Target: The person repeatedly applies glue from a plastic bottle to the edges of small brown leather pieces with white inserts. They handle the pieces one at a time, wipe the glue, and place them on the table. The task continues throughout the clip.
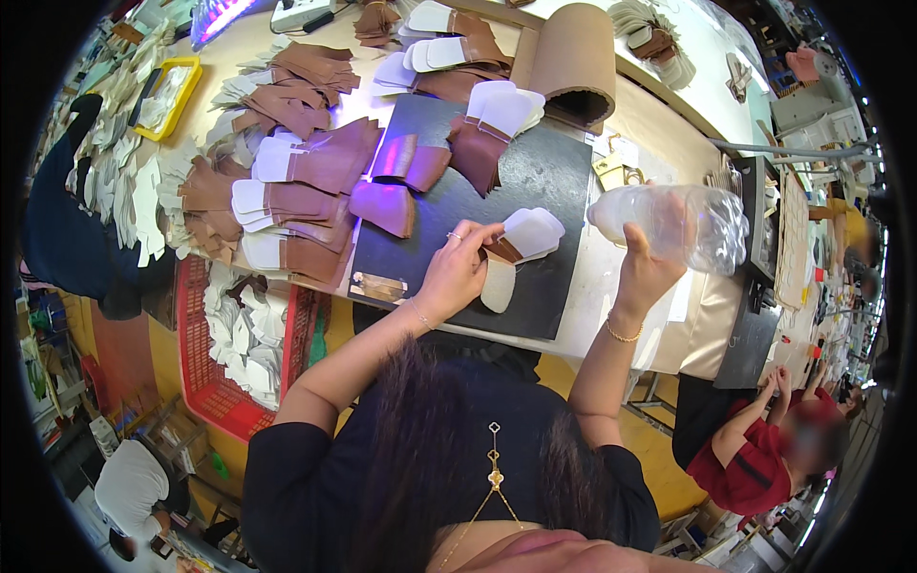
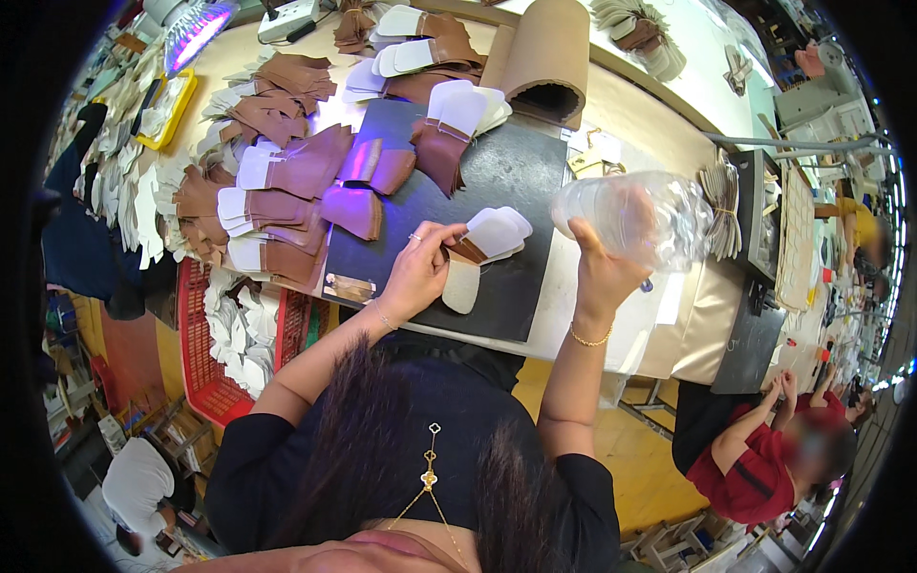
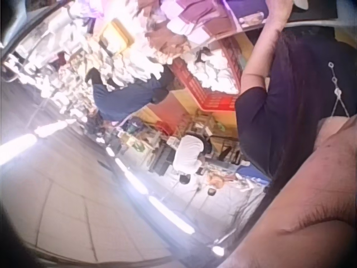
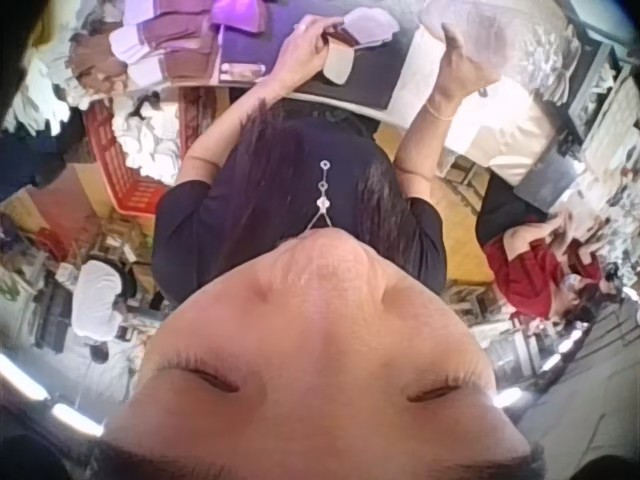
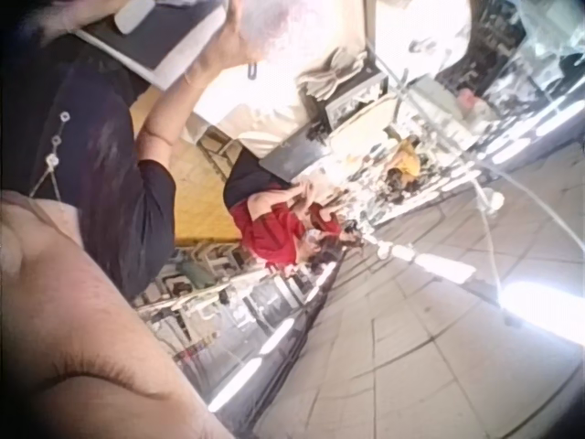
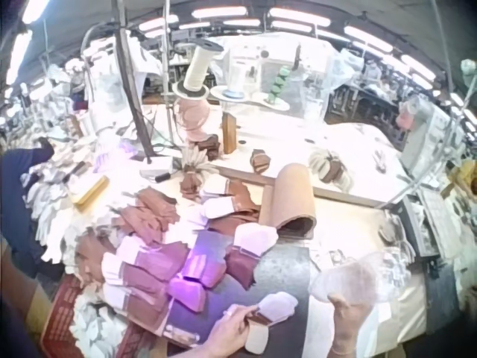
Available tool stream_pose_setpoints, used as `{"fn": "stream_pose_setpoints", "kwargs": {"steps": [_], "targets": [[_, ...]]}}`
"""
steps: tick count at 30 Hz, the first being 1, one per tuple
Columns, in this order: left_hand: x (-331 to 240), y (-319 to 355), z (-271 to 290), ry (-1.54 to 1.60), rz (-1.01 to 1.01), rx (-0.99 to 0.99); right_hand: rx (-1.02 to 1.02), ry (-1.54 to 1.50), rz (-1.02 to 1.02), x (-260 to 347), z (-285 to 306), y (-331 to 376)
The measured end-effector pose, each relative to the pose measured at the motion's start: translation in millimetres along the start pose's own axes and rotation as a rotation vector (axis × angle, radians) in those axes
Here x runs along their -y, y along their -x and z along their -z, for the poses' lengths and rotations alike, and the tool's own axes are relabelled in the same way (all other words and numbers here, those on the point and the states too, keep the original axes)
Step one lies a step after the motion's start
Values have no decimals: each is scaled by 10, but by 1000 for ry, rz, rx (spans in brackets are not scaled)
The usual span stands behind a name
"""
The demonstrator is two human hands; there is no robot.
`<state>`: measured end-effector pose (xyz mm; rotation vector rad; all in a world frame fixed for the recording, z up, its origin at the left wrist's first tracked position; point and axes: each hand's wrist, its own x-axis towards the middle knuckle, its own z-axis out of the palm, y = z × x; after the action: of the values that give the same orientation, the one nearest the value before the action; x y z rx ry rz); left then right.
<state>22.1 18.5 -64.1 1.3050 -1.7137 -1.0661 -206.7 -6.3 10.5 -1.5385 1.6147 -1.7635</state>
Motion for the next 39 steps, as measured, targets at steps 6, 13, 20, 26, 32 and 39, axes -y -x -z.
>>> {"fn": "stream_pose_setpoints", "kwargs": {"steps": [6,13,20,26,32,39], "targets": [[13,57,-46,-77,-147,-46,26,-250,-55,53,30,156],[74,57,-38,-105,-226,-30,105,-406,-156,62,-82,309],[54,0,127,19,-167,111,509,-25,125,-72,-310,671],[45,-6,170,88,-110,188,510,-17,92,-230,-139,598],[44,6,137,77,-179,134,272,-121,59,-95,-258,497],[-9,32,154,54,-105,142,463,5,65,-42,-443,522]]}}
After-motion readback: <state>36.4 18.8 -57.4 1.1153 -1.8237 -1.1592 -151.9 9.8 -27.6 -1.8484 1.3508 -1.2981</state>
